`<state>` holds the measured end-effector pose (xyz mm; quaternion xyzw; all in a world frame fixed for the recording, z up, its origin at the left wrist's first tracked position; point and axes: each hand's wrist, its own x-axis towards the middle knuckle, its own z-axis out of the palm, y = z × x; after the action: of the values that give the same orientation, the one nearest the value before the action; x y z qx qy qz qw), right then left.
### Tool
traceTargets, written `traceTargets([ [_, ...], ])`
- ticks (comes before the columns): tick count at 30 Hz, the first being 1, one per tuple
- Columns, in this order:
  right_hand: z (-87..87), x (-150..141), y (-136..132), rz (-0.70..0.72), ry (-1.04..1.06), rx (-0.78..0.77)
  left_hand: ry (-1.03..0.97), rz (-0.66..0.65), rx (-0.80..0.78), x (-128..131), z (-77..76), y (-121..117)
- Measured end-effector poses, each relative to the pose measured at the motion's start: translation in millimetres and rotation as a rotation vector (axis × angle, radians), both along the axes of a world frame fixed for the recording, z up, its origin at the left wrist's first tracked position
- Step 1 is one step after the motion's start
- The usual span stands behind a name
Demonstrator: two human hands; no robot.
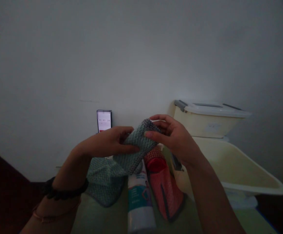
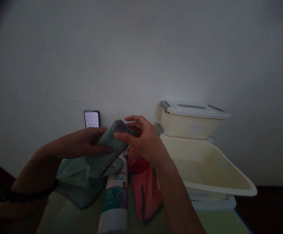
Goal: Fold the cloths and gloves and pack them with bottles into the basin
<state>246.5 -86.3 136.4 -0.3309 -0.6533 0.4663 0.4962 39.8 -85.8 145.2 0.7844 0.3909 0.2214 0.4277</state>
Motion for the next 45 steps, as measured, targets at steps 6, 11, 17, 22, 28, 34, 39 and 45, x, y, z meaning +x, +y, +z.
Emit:
traceTargets([
  [6, -3.0, -6, 3, 0.044, 0.179, -0.079, -0.185, -0.005, -0.003, 9, -0.7, -2],
  [11, -4.2, -7, 8, -0.048, 0.361, -0.066, 0.016, -0.104, -0.073, 17, -6.1, -1],
  [17, 1.5, 1, 7, -0.057, 0.454, -0.086, -0.035, -0.242, -0.154, 14, -6.8, 3],
  [22, 0.8, 0, 6, -0.002, 0.365, -0.016, -0.216, -0.248, -0.176, 14, -5.8, 3],
  [28, -2.6, -6, 6, -0.016, 0.322, 0.012, 0.0, 0.009, 0.041, 23, -10.0, 4],
  [34, -5.1, -9, 6, -0.088, 0.295, 0.024, 0.094, -0.104, 0.034, 19, -7.4, 2],
  [39, -2.2, -7, 4, -0.092, 0.251, -0.014, 0.214, -0.152, 0.002, 8, -8.3, 6],
  [45, 5.7, 4, -5, -0.055, -0.044, -0.027, 0.059, -0.091, 0.093, -15, 8.2, 0],
])
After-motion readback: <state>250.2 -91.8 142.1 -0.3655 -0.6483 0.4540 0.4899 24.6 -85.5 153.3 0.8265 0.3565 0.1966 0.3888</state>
